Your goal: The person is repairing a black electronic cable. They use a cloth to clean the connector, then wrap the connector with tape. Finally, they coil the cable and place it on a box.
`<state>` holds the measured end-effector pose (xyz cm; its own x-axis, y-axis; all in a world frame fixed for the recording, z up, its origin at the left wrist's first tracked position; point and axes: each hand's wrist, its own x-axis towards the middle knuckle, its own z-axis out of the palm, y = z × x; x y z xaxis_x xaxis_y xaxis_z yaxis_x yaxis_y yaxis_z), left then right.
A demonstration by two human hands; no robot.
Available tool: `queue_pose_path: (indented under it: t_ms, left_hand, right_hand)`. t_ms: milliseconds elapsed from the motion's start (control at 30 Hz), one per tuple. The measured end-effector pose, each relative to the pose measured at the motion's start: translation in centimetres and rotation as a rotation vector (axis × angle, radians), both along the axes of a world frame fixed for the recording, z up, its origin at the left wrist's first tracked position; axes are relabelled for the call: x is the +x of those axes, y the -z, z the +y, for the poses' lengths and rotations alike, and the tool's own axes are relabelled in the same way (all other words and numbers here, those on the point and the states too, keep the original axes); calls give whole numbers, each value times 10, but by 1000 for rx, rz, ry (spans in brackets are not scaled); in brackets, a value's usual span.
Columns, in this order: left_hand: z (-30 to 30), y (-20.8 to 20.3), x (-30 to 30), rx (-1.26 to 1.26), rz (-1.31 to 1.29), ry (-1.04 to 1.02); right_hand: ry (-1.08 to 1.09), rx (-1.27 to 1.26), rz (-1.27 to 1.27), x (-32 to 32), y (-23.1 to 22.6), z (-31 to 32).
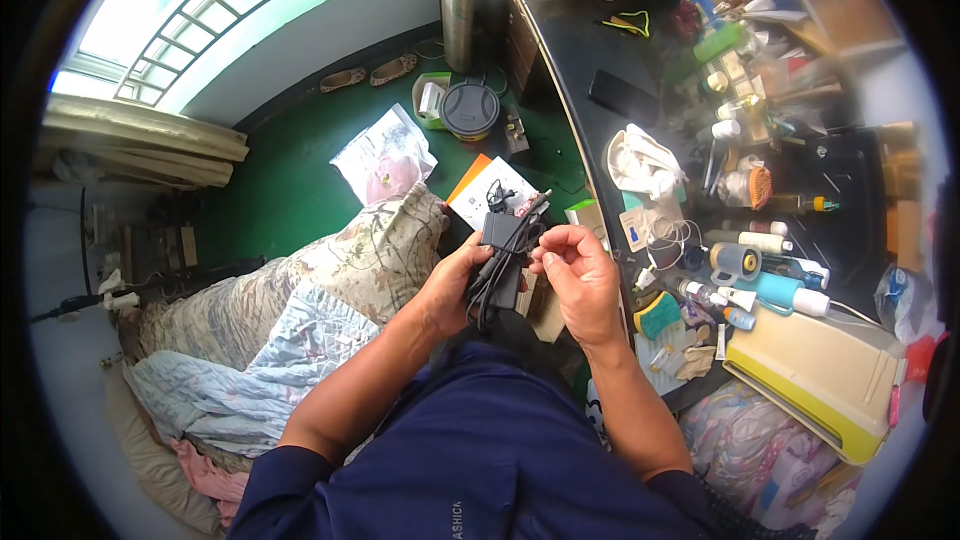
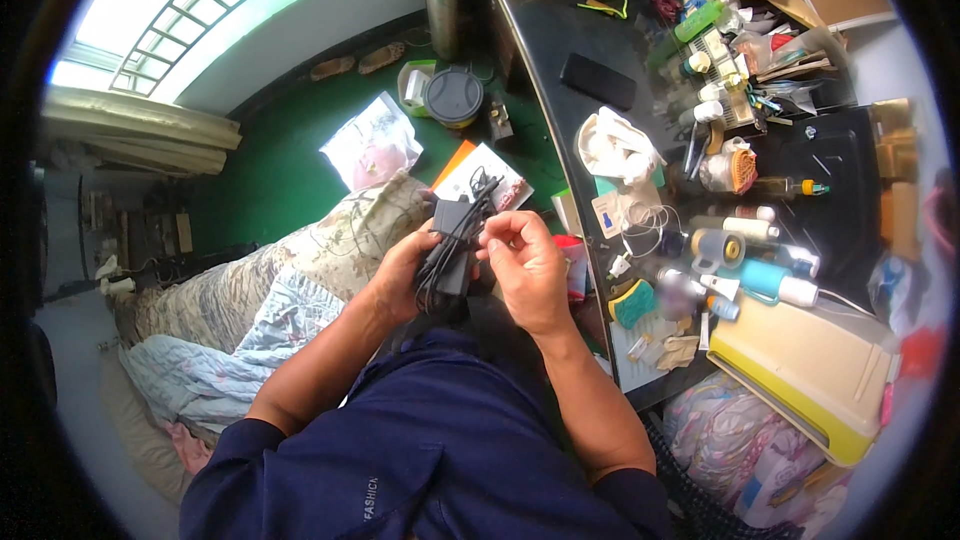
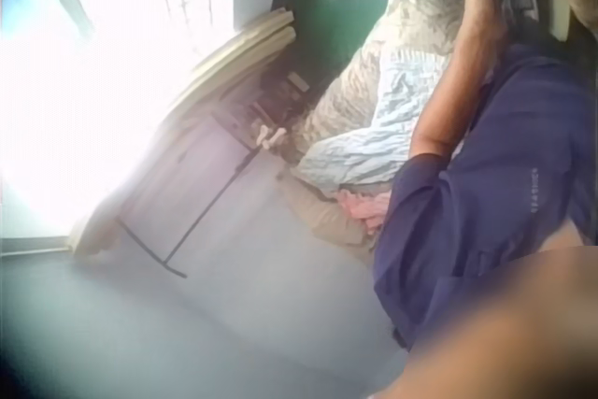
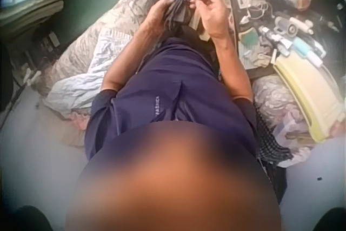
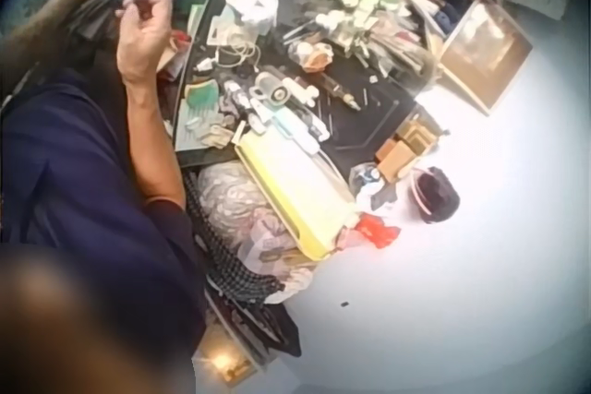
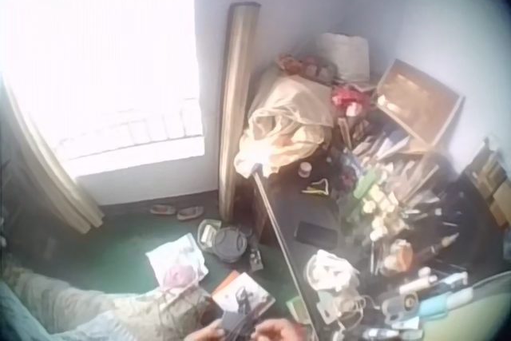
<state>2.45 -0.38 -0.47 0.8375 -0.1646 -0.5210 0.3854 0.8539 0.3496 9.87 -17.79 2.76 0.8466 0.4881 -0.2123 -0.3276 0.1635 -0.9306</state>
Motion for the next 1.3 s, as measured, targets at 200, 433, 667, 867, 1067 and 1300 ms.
queue_pose_path:
  t_ms: [200, 433, 667, 867, 1067, 1300]
  left_hand:
    - [-1, -2, 1, 4, 36, -27]
    - [0, -10, 0, 62, 27, -6]
    - [0, -10, -6, 191, 3, 3]
    - [3, -8, -14, 377, -146, 37]
    - [5, -18, -17, 490, -188, 62]
    - [4, -10, -23, 620, -217, 43]
  right_hand:
    - [-51, -186, -136, 2, -8, -4]
    - [-162, -355, -551, 4, -23, 0]
    - [-152, -384, -746, 0, -24, 8]
    - [-149, -452, -806, -3, -25, 13]
    - [-123, -549, -835, -9, -23, 19]
    - [-201, -577, -780, -14, -24, 22]
